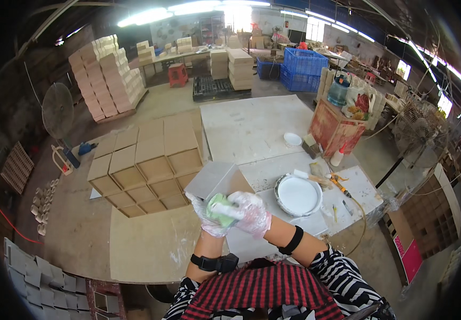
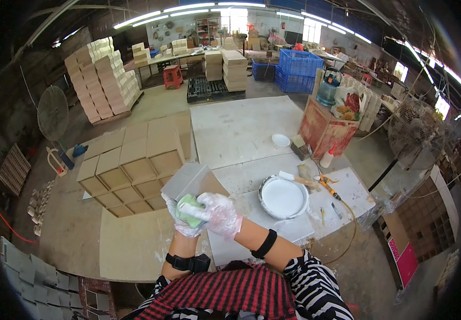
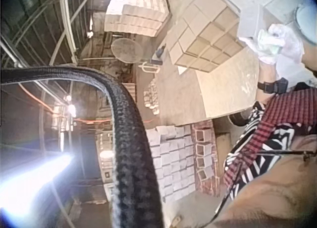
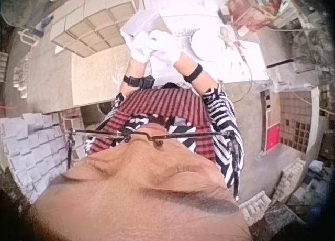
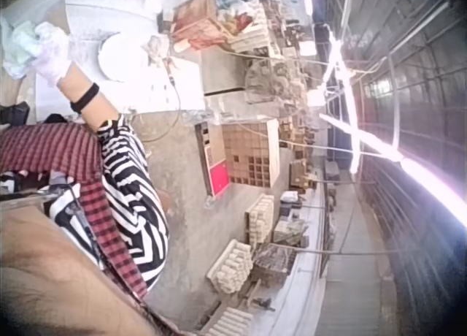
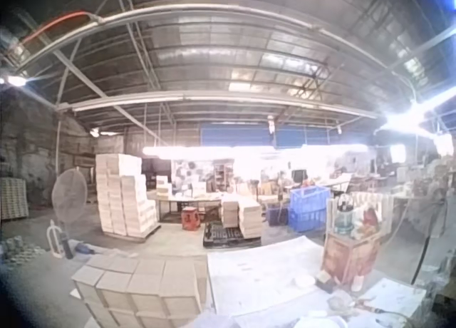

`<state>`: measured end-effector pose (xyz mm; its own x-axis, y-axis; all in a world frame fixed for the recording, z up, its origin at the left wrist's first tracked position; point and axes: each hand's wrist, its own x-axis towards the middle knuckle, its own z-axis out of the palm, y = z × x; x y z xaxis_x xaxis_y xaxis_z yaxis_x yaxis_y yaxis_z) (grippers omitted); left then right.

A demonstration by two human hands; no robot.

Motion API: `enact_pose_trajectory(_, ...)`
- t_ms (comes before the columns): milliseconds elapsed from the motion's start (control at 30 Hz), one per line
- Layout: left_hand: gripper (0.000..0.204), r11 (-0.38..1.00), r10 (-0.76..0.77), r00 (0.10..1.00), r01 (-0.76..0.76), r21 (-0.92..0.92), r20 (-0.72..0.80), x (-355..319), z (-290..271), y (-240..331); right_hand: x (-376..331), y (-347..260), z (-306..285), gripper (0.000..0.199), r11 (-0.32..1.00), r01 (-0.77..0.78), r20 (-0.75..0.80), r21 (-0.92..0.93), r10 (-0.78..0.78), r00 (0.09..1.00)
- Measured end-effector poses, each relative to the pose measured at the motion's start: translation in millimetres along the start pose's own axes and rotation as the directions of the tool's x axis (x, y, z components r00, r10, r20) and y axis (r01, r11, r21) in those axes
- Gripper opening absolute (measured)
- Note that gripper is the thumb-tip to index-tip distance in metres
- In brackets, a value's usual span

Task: The person applies paint to wooden boxes using a sponge and places them onto a stack of similar boxes.

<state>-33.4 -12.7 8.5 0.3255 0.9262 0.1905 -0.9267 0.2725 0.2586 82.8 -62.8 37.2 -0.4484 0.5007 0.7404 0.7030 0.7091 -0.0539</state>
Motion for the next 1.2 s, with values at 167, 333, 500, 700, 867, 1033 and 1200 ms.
enact_pose_trajectory(167, 0.063, 0.999, -0.021, 0.993, 0.025, 0.038, -0.116, -11, 29, 1, 16, 31, 7, 0.046, 0.939, -0.328, -0.308, 0.101, 0.343, 0.887)
enact_pose_trajectory(333, 0.060, 0.987, -0.031, 0.992, 0.011, 0.158, 0.122, -7, -27, 8, -10, -18, 9, 0.048, 0.966, -0.258, -0.132, 0.018, 0.258, 0.957)
enact_pose_trajectory(500, 0.060, 0.998, -0.062, 0.993, 0.064, 0.013, -0.101, -28, 19, 12, 11, 22, -14, 0.036, 0.564, -0.529, -0.152, 0.634, 0.761, 0.630)
enact_pose_trajectory(700, 0.045, 0.972, -0.142, 0.980, 0.164, 0.167, -0.139, -21, -1, 16, -6, 32, -30, 0.030, 0.260, -0.486, 0.145, 0.834, 0.747, 0.648)
enact_pose_trajectory(867, 0.034, 0.962, -0.190, 0.981, 0.196, 0.190, -0.049, -32, -9, -1, -28, 41, -57, 0.026, 0.657, -0.519, 0.158, 0.548, 0.528, 0.835)
enact_pose_trajectory(1033, 0.036, 0.918, -0.239, 0.960, 0.272, 0.289, -0.146, -23, -1, -33, -22, 37, -106, 0.035, 0.948, -0.156, 0.232, 0.278, 0.091, 0.968)
enact_pose_trajectory(1200, 0.038, 0.889, -0.410, 0.911, 0.408, 0.209, -0.039, -19, -4, -57, -25, 55, -94, 0.040, 0.998, 0.039, 0.482, -0.051, -0.010, 0.876)
